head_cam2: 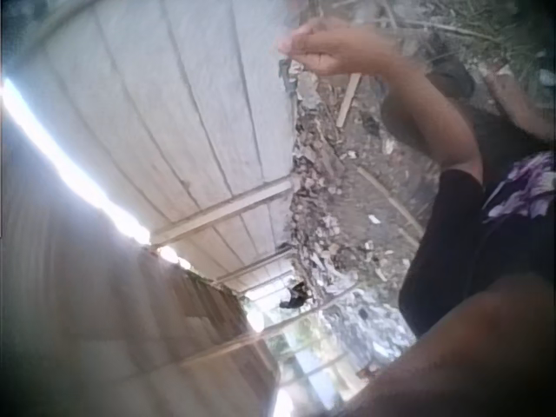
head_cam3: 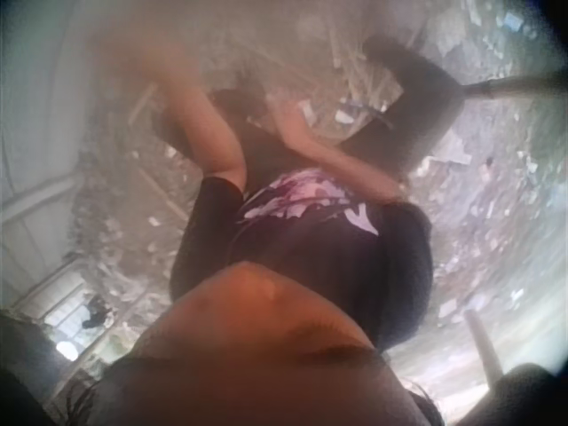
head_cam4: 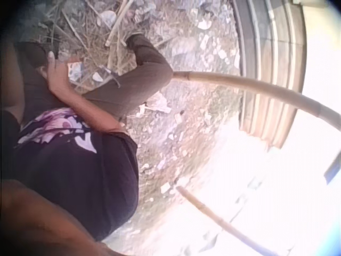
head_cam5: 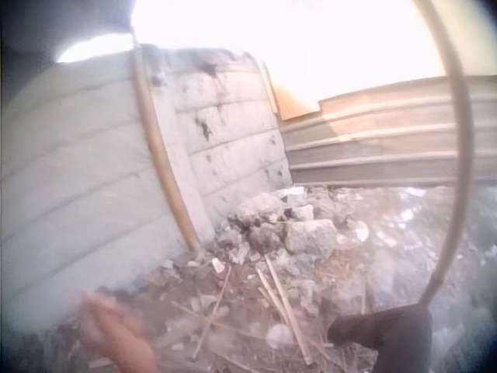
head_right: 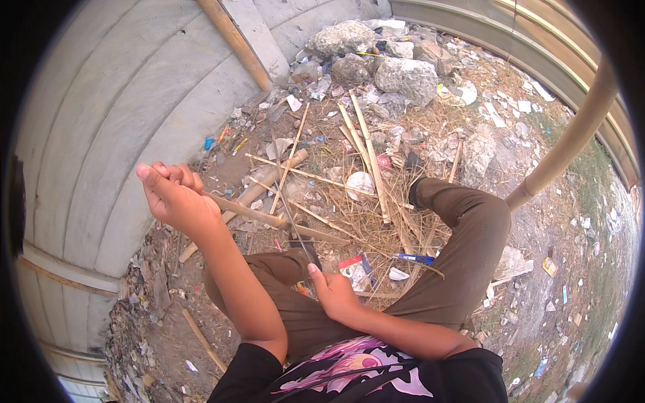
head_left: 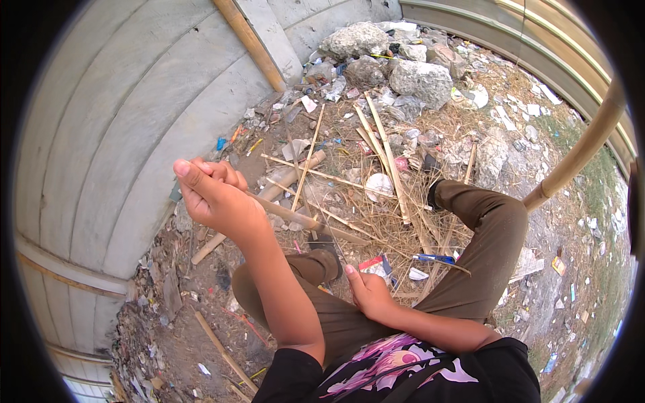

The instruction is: The person sits on the ground and uses a knife to sharpen the ends of thin bamboo sticks. The person holds each stick with one hand and carefully shaves the tip with the knife, occasionally inspecting the sharpened point before continuing.

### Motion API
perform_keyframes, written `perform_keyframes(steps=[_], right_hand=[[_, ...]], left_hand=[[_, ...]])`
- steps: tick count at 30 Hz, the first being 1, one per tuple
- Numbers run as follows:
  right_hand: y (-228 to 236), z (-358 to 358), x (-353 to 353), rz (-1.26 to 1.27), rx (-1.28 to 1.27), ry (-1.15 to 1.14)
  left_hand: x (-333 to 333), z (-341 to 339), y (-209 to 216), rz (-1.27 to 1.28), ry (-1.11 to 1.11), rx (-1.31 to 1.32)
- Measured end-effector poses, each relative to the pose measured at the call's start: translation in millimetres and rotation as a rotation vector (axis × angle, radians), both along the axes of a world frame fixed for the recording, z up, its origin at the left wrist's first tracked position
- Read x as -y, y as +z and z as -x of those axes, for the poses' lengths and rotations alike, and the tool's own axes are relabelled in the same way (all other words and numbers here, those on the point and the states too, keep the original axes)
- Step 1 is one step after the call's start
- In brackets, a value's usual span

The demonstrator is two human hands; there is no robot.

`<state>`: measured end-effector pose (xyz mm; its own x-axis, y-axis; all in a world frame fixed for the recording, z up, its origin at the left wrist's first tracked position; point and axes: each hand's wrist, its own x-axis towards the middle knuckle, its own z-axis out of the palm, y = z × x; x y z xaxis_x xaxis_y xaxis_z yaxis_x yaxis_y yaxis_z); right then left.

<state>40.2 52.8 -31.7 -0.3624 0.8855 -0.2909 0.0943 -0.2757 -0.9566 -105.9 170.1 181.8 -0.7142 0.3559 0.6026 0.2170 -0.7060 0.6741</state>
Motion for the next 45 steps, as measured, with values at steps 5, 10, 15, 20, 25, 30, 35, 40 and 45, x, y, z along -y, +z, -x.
perform_keyframes(steps=[5,10,15,20,25,30,35,40,45], right_hand=[[57.7,-12.6,-14.0,-0.209,-0.117,0.02],[108.8,-37.1,-25.4,-0.706,-0.518,-0.128],[18.7,-8.4,-11.2,-0.098,-0.091,0.101],[36.9,-23.8,-8.8,-0.173,-0.036,0.074],[119.9,-49.0,-19.0,-0.688,-0.406,-0.018],[69.2,-21.4,-18.2,-0.249,-0.546,-0.136],[62.6,-19.6,-21.9,0.086,-0.246,0.0],[136.8,-45.5,-21.3,-0.567,-0.359,-0.079],[80.8,-21.3,-19.4,-0.423,-0.31,-0.222]], left_hand=[[0.9,30.3,-5.6,-0.003,0.084,0.07],[-0.2,30.8,-7.0,-0.027,0.047,0.062],[2.2,-4.3,-4.7,-0.004,-0.162,0.016],[6.8,5.8,-6.2,-0.011,-0.195,0.017],[14.7,-4.3,-4.5,-0.036,-0.356,-0.001],[19.4,-18.3,-6.5,-0.009,-0.476,-0.033],[15.5,-7.1,-5.9,-0.028,-0.423,-0.001],[16.3,-8.3,-4.8,-0.017,-0.301,0.015],[16.1,-32.1,-6.0,-0.028,-0.219,0.012]])
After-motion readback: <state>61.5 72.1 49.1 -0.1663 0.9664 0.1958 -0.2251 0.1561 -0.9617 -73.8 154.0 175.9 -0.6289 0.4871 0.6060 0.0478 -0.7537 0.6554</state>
